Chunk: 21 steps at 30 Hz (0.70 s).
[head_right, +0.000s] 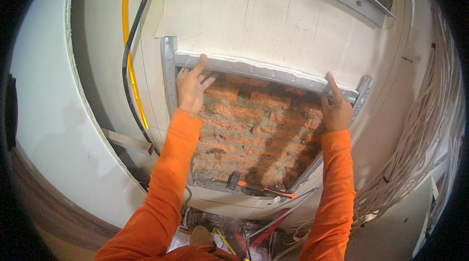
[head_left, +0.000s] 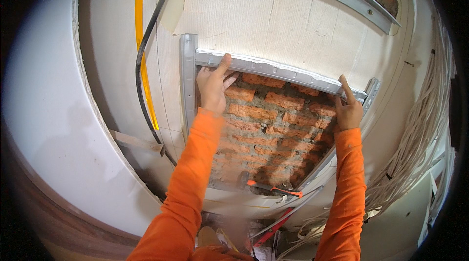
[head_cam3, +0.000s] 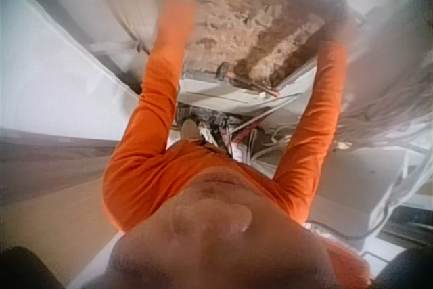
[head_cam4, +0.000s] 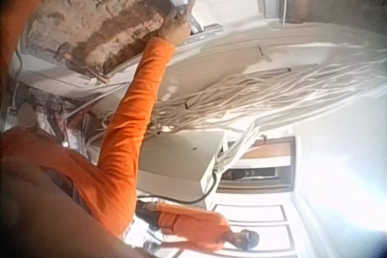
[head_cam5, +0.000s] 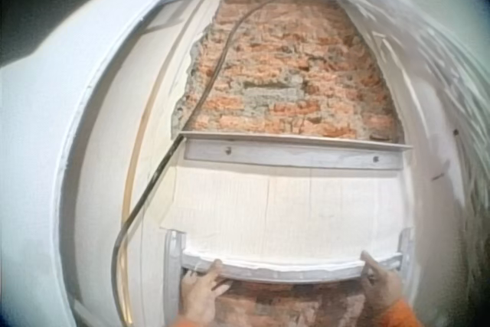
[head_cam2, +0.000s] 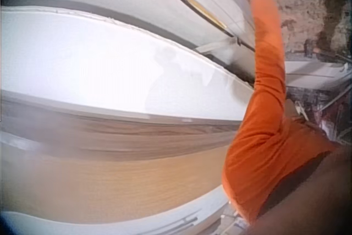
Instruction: The person measures and cuts a metal frame piece, then positions and secures it into a wall opening using a hammer and nails. They verify alignment with a spirit level and make adjustments as needed.
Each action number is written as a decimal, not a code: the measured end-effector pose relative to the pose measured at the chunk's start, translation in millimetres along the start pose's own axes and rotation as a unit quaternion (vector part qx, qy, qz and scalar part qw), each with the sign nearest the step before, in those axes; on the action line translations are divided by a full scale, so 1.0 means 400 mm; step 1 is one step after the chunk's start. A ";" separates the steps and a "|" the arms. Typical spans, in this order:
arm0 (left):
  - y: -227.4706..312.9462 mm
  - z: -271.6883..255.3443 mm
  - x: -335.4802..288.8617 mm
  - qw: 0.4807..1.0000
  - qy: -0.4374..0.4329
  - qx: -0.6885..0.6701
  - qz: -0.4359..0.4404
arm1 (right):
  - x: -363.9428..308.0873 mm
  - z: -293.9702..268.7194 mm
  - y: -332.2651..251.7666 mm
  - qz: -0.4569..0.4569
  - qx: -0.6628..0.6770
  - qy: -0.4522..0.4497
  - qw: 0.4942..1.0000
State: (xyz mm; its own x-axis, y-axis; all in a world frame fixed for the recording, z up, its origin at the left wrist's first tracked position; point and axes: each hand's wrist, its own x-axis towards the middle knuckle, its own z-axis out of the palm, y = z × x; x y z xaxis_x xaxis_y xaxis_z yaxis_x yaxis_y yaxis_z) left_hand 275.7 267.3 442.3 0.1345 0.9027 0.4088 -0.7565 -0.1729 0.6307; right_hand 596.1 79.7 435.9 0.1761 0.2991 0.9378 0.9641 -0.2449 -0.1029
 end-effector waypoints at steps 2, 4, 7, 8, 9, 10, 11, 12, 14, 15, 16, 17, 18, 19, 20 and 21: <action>-0.006 -0.006 0.005 1.000 -0.008 -0.002 0.005 | 0.000 -0.015 -0.016 0.030 -0.007 -0.023 0.999; -0.007 -0.014 0.009 1.000 -0.002 0.003 0.012 | -0.002 -0.017 -0.032 0.046 0.001 -0.031 0.998; -0.030 -0.008 0.029 1.000 0.020 0.005 -0.007 | 0.002 -0.032 -0.015 0.052 -0.004 -0.027 0.998; -0.026 -0.012 0.034 0.999 0.030 0.008 -0.009 | 0.004 -0.029 -0.019 0.050 -0.008 -0.025 0.998; -0.029 -0.016 0.035 1.000 0.023 0.005 -0.005 | 0.001 -0.031 -0.022 0.051 -0.029 -0.035 0.998; -0.020 -0.023 0.033 1.000 0.016 0.003 0.001 | 0.002 -0.021 -0.027 0.065 -0.043 -0.040 0.996; -0.030 -0.020 0.031 1.000 0.004 -0.006 0.003 | -0.005 -0.019 -0.009 0.038 -0.047 -0.027 0.998; -0.027 -0.017 0.030 1.000 -0.006 -0.013 0.011 | -0.007 -0.013 0.002 0.018 -0.050 -0.011 0.999; -0.019 -0.031 0.038 1.000 -0.015 -0.001 0.010 | -0.003 -0.021 -0.027 0.043 -0.058 -0.035 0.997; -0.022 -0.023 0.036 1.000 -0.011 0.004 0.008 | -0.007 -0.023 -0.015 0.025 -0.038 -0.015 0.999; -0.024 -0.017 0.035 1.000 -0.007 0.010 0.008 | -0.003 -0.037 -0.025 0.046 -0.049 -0.039 0.997; -0.025 -0.019 0.035 0.999 -0.006 0.023 0.025 | -0.002 -0.039 -0.038 0.055 -0.073 -0.039 0.995; -0.042 -0.014 0.034 0.999 -0.009 0.029 0.036 | -0.007 -0.045 -0.025 0.054 -0.066 -0.042 0.995; -0.060 -0.006 0.035 0.998 -0.013 0.034 0.046 | -0.008 -0.061 -0.016 0.057 -0.070 -0.051 0.995; -0.047 -0.022 0.042 0.999 -0.017 0.035 0.037 | -0.006 -0.053 -0.027 0.057 -0.058 -0.061 0.995; -0.035 -0.042 0.055 0.999 -0.021 0.036 0.027 | -0.007 -0.046 -0.043 0.064 -0.051 -0.077 0.994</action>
State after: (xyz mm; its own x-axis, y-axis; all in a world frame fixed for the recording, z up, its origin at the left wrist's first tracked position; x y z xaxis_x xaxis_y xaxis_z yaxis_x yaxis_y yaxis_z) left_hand 278.4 296.0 431.3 0.1232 0.8741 0.4698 -0.7162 -0.2494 0.6518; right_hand 575.5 66.0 441.1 0.3317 0.3958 0.8563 0.9082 -0.3797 -0.1763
